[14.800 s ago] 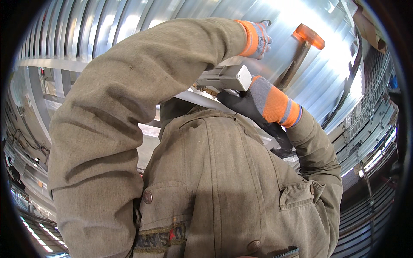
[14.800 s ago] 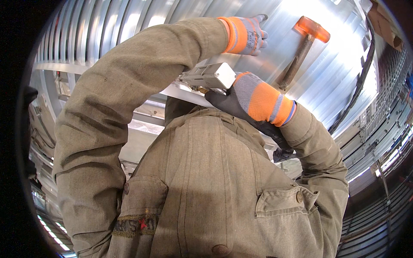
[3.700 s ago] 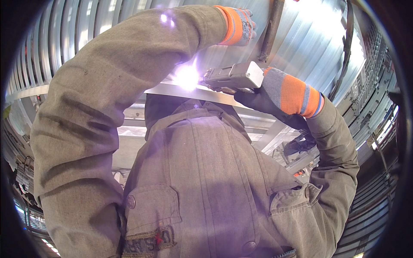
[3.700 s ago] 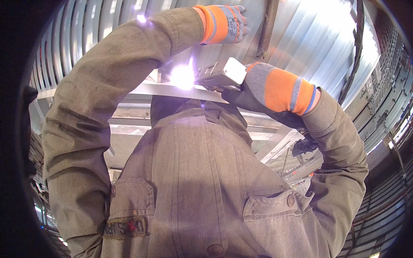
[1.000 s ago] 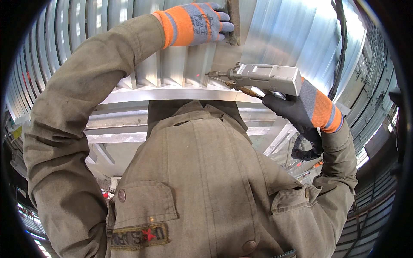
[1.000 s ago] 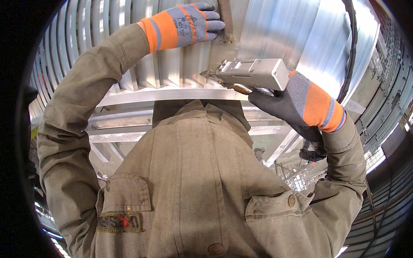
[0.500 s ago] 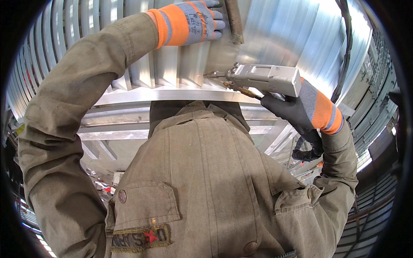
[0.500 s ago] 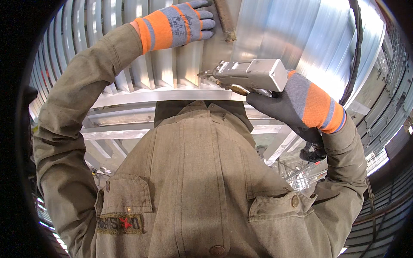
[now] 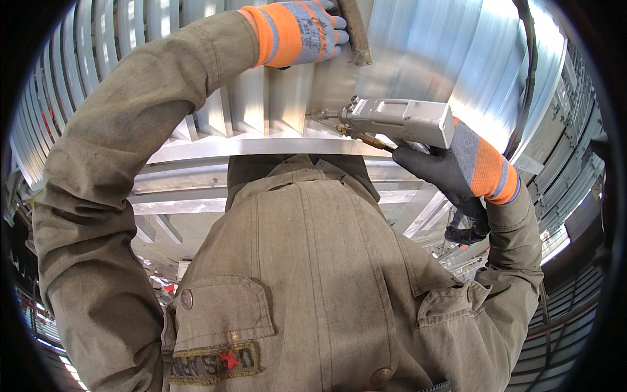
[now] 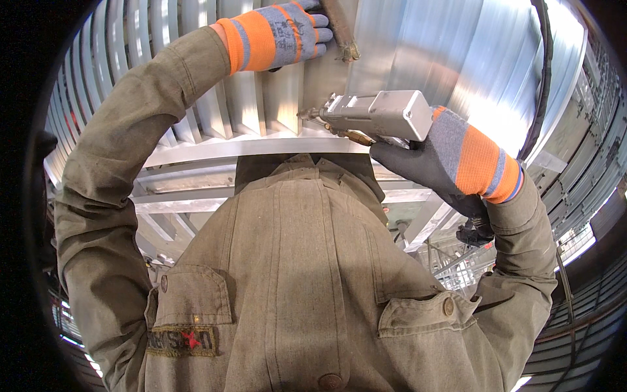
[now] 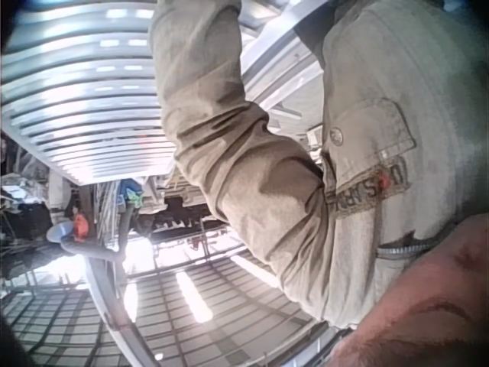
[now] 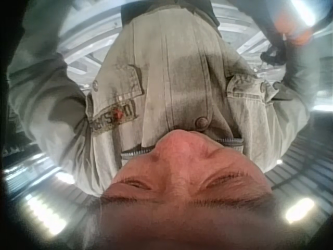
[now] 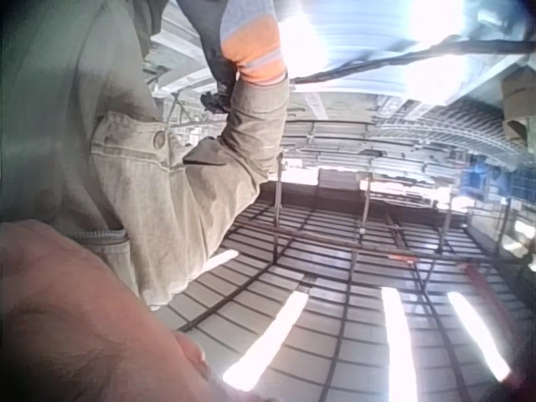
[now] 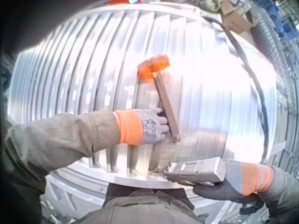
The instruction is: The person positions a metal panel on a corrugated metal structure, then uses a welding torch to join the panel to the structure. The person repeatedly taps the panel with a rubber mallet and continues welding along the seam.
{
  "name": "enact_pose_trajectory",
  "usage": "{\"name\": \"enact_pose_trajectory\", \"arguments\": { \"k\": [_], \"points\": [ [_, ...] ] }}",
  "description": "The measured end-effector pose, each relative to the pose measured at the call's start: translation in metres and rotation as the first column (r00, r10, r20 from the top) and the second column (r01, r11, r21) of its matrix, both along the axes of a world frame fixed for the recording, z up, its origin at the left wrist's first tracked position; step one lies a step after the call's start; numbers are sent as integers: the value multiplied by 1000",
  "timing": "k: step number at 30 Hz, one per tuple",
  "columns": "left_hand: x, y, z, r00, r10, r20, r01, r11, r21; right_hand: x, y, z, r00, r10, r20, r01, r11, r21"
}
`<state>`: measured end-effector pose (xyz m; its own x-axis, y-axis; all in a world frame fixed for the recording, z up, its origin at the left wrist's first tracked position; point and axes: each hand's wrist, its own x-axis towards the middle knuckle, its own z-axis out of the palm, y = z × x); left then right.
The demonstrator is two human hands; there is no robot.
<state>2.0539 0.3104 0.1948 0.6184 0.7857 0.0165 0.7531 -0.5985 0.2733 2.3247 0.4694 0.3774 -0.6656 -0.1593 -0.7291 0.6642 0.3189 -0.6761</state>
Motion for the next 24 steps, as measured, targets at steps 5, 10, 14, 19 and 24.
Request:
{"name": "enact_pose_trajectory", "arguments": {
  "k": [5, 10, 14, 19, 24],
  "points": [
    [2, 3, 4, 1000, -4, -4, 4, 999, -43, -4, -1, 2, 998, -51, 40, 51, 998, -21],
    [2, 12, 12, 1000, -8, -20, 7, 999, -45, -15, 1, 9, 999, -34, 31, 35, 999, -35],
    [2, 15, 13, 1000, -5, -9, 5, 1000, -24, -28, -3, 4, 990, 84, -114, -87, 996, -21],
    [4, 8, 6, 999, 9, -47, -9, 1000, 4, -44, -24, -22, 981, 185, -58, -185, 983, 0],
    [4, 8, 3, 1000, 13, -7, -13, 1000, -16, -55, -31, -34, 969, 225, -99, -227, 974, -19]
  ]
}}
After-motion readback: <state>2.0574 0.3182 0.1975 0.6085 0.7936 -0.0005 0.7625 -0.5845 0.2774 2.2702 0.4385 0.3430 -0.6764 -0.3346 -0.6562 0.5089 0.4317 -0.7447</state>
